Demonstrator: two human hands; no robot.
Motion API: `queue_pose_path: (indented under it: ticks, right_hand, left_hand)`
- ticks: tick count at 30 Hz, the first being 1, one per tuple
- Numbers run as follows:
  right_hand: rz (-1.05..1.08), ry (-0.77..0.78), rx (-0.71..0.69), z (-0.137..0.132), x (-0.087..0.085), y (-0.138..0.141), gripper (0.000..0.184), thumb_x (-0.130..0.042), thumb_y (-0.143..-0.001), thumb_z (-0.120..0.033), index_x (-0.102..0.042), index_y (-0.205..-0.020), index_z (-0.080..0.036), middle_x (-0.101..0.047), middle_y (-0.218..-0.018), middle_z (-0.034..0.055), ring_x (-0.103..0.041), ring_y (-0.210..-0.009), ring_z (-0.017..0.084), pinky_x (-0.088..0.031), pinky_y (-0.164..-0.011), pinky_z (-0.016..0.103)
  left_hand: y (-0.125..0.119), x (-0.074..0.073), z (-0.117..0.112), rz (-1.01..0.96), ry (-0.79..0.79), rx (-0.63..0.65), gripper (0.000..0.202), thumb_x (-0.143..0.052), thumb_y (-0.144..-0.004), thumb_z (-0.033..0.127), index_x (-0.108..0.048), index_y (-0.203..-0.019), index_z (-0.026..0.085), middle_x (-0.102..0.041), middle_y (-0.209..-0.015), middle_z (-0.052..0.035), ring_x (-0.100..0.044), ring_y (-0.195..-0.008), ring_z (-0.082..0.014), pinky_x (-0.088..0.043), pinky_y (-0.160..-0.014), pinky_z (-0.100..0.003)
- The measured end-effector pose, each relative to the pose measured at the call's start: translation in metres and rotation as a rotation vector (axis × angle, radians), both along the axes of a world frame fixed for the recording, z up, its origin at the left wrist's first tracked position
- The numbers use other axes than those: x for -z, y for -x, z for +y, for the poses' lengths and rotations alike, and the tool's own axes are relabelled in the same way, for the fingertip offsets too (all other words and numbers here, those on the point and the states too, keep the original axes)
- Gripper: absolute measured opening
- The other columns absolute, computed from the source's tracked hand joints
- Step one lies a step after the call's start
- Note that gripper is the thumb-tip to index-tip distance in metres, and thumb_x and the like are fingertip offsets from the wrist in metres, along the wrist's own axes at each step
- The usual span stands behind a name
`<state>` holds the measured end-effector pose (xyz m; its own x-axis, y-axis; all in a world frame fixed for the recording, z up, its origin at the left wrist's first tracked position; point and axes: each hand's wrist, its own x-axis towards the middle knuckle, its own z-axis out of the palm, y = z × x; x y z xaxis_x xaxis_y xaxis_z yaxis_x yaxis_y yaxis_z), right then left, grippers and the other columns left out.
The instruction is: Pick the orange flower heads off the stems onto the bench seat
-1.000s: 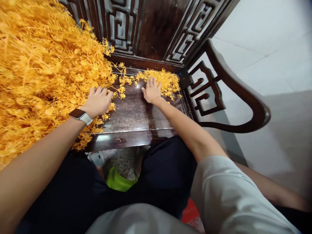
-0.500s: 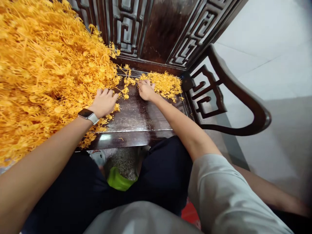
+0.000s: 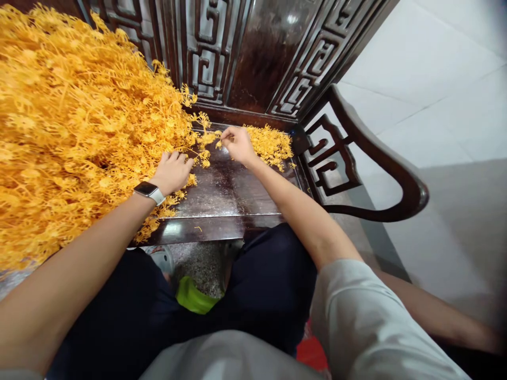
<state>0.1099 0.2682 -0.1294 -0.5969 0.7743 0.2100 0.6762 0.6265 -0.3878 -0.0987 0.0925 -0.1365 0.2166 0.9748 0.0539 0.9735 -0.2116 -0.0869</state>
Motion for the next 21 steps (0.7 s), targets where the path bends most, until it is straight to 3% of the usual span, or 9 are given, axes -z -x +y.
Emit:
queue_pose_path:
  ticks: [5, 8, 13, 19, 21]
  right_hand:
    - [0.507, 0.063, 0.031, 0.003, -0.041, -0.002, 0.021, -0.051, -0.086, -0.024, -0.070, -0.096, -0.020, -0.077, -0.100, 0.0074, -0.071, -0.096, 0.024, -0.060, -0.093, 0.046]
    - [0.672, 0.064, -0.007, -0.001, -0.061, -0.013, 0.019, -0.061, -0.093, -0.039, -0.069, -0.094, -0.022, -0.076, -0.098, 0.0070, -0.071, -0.098, 0.025, -0.062, -0.093, 0.048]
    - [0.830, 0.026, -0.039, -0.003, -0.085, -0.044, 0.040, -0.068, -0.091, -0.067, -0.071, -0.093, -0.027, -0.077, -0.101, 0.0071, -0.071, -0.104, 0.029, -0.062, -0.092, 0.052]
    - [0.867, -0.052, -0.100, -0.014, -0.114, -0.067, 0.058, -0.047, -0.096, -0.079, -0.068, -0.087, -0.026, -0.076, -0.104, 0.0068, -0.071, -0.111, 0.030, -0.059, -0.085, 0.052]
    - [0.921, -0.016, -0.069, -0.026, -0.126, -0.067, 0.055, -0.056, -0.091, -0.080, -0.063, -0.082, -0.027, -0.075, -0.102, 0.0074, -0.072, -0.107, 0.030, -0.060, -0.089, 0.054]
  left_hand:
    - [-0.001, -0.002, -0.001, -0.028, 0.019, -0.020, 0.045, -0.039, -0.100, 0.019, -0.068, -0.133, 0.010, -0.070, -0.126, -0.0285, -0.058, -0.125, -0.0443, -0.037, -0.104, -0.061]
    - [-0.001, -0.002, 0.000, -0.043, 0.033, -0.027, 0.045, -0.040, -0.099, 0.019, -0.068, -0.133, 0.009, -0.069, -0.127, -0.0294, -0.058, -0.125, -0.0448, -0.037, -0.104, -0.061]
    - [-0.001, 0.001, 0.001, -0.047, 0.051, -0.056, 0.046, -0.037, -0.101, 0.020, -0.065, -0.136, 0.008, -0.069, -0.128, -0.0298, -0.057, -0.128, -0.0446, -0.036, -0.108, -0.064]
    - [-0.002, 0.001, 0.003, -0.115, 0.055, -0.145, 0.059, -0.035, -0.102, 0.023, -0.042, -0.157, 0.001, -0.067, -0.133, -0.0337, -0.057, -0.130, -0.0459, -0.035, -0.110, -0.072]
    - [-0.003, -0.001, 0.004, -0.138, 0.063, -0.170, 0.061, -0.036, -0.101, 0.023, -0.039, -0.157, -0.001, -0.067, -0.133, -0.0353, -0.057, -0.131, -0.0465, -0.035, -0.110, -0.073]
